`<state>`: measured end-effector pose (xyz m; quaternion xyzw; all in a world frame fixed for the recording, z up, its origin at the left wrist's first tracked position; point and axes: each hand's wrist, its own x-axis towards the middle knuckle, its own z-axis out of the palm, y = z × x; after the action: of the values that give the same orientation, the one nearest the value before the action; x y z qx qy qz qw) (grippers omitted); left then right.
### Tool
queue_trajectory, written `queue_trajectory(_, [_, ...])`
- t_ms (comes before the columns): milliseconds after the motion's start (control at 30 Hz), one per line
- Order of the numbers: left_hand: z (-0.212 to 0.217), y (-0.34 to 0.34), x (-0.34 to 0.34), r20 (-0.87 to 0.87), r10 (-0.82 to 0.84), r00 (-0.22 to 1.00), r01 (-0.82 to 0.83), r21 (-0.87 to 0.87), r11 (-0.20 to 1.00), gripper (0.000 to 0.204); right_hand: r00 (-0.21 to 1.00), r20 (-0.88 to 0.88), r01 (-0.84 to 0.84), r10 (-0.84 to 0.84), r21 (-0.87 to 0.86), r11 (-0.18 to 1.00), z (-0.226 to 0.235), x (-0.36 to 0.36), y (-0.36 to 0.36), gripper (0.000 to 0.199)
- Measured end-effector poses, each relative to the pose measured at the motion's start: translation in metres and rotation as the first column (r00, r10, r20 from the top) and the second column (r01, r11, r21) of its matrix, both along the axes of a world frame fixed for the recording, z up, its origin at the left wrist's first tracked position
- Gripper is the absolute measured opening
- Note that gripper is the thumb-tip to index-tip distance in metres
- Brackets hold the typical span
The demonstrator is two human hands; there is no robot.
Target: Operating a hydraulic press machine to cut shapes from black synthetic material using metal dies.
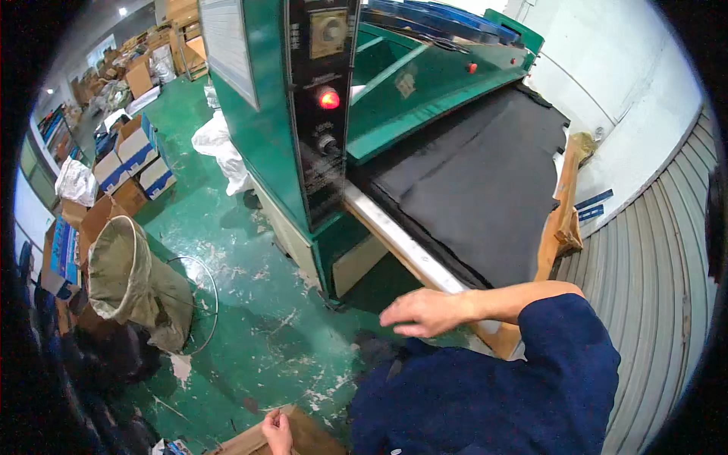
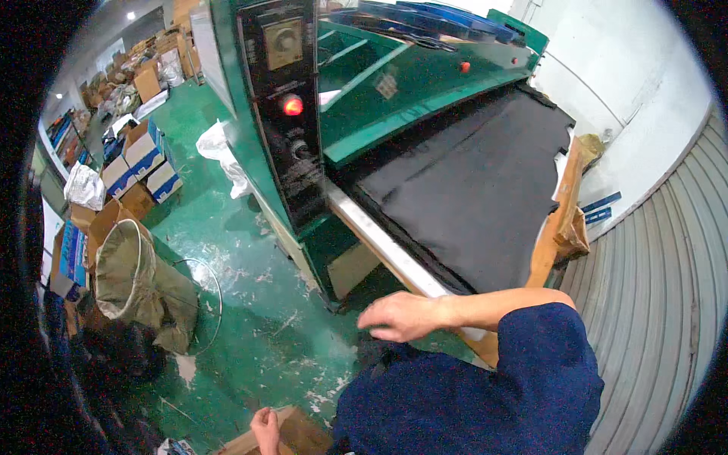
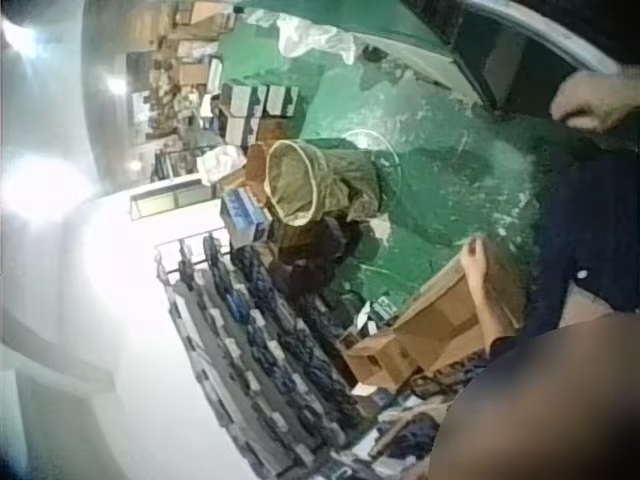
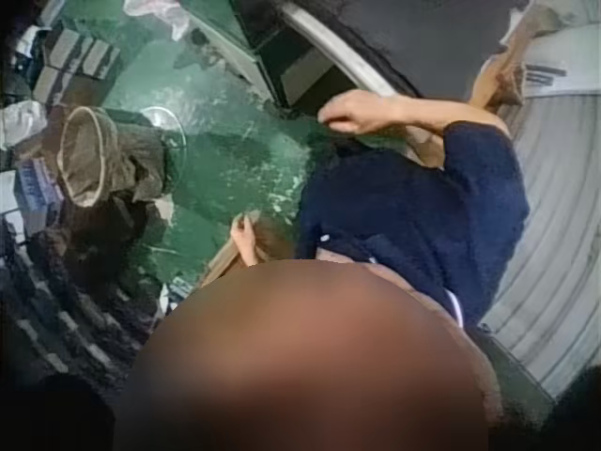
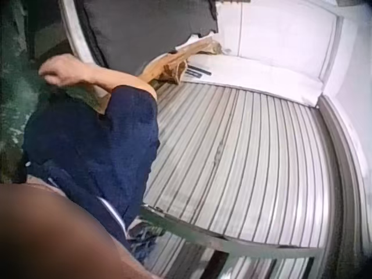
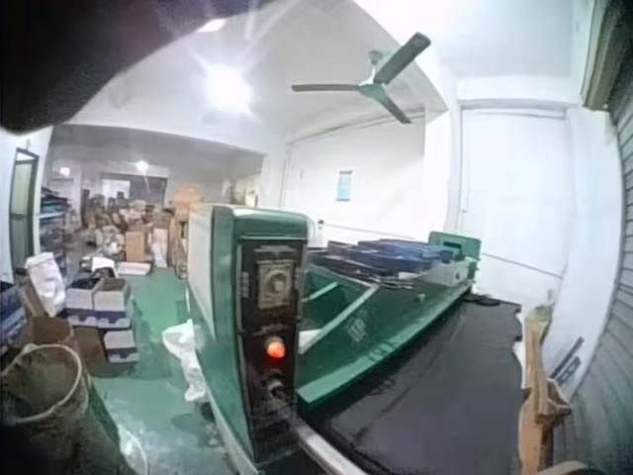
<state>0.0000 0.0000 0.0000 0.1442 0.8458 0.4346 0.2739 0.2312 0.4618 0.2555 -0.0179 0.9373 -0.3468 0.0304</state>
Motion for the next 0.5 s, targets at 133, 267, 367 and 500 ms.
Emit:
queue_trajectory(133, [0.015, -0.004, -0.034, -0.047, -0.046, 0.998, 0.044, -0.048, 0.998, 0.03, 0.94, 0.332, -0.11, 0.084, 0.06, 0.992, -0.032, -0.035, -0.013, 0.032])
queue_trajectory(267, [0.023, 0.032, -0.108, 0.05, 0.067, 0.996, -0.067, -0.008, 0.998, 0.028, 0.849, 0.507, -0.177, 0.149, 0.008, 0.984, -0.079, -0.108, -0.001, 0.032])
queue_trajectory(367, [0.031, 0.05, -0.163, 0.022, 0.081, 0.996, -0.08, -0.045, 0.996, 0.029, 0.852, 0.523, -0.051, 0.037, 0.013, 0.999, -0.107, -0.178, 0.006, 0.035])
queue_trajectory(500, [0.056, 0.078, -0.236, 0.078, 0.061, 0.995, -0.05, -0.126, 0.991, 0.03, 0.865, 0.495, 0.145, -0.086, -0.083, 0.986, -0.098, -0.271, 0.015, 0.037])
